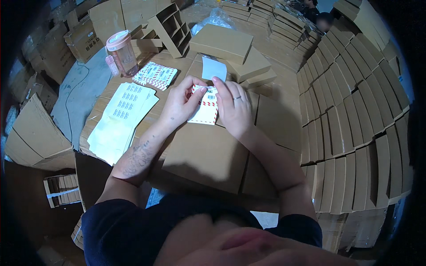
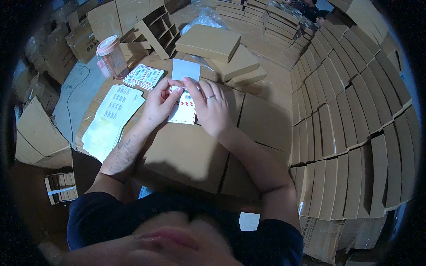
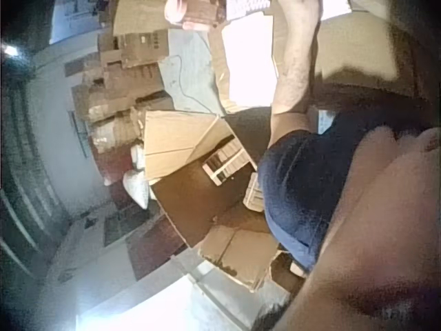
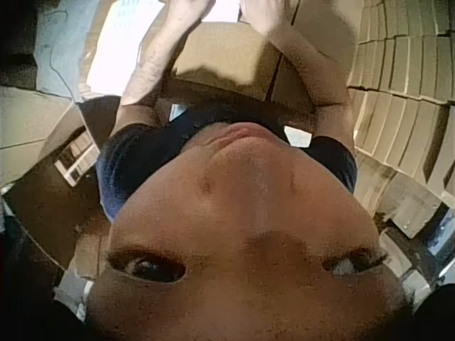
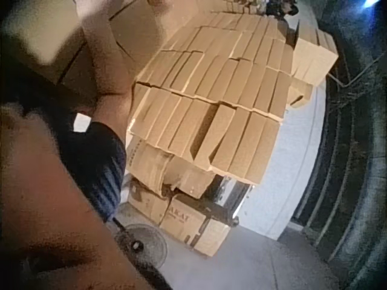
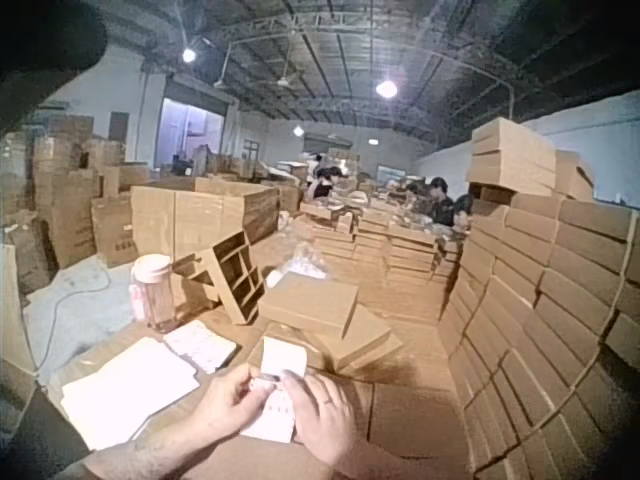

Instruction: Applying adhesive labels to cardboard boxes and organizing them into stacks within a warehouse.

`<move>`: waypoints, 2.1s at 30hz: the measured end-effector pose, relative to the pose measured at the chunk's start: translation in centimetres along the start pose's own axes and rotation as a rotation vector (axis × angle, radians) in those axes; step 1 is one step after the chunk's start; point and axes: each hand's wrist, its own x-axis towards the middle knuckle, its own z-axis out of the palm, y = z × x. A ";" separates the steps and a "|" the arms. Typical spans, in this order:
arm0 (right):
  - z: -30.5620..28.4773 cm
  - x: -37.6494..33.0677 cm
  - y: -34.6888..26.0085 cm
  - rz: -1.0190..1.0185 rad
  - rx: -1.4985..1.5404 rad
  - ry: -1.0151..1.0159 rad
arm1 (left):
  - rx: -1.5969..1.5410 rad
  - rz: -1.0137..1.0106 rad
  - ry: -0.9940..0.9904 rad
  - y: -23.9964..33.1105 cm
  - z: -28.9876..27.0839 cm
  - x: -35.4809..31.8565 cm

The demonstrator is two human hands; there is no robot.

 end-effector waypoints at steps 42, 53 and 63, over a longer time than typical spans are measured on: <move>0.7 -0.1 0.4 0.150 0.291 0.025 | -0.089 -0.061 0.050 -0.3 -0.2 0.2; 0.5 -0.2 0.2 0.107 0.247 -0.032 | -0.156 -0.078 0.062 -0.2 -0.5 0.4; 0.9 -0.4 0.1 0.205 0.133 -0.041 | -0.200 -0.152 -0.077 -0.3 0.1 0.2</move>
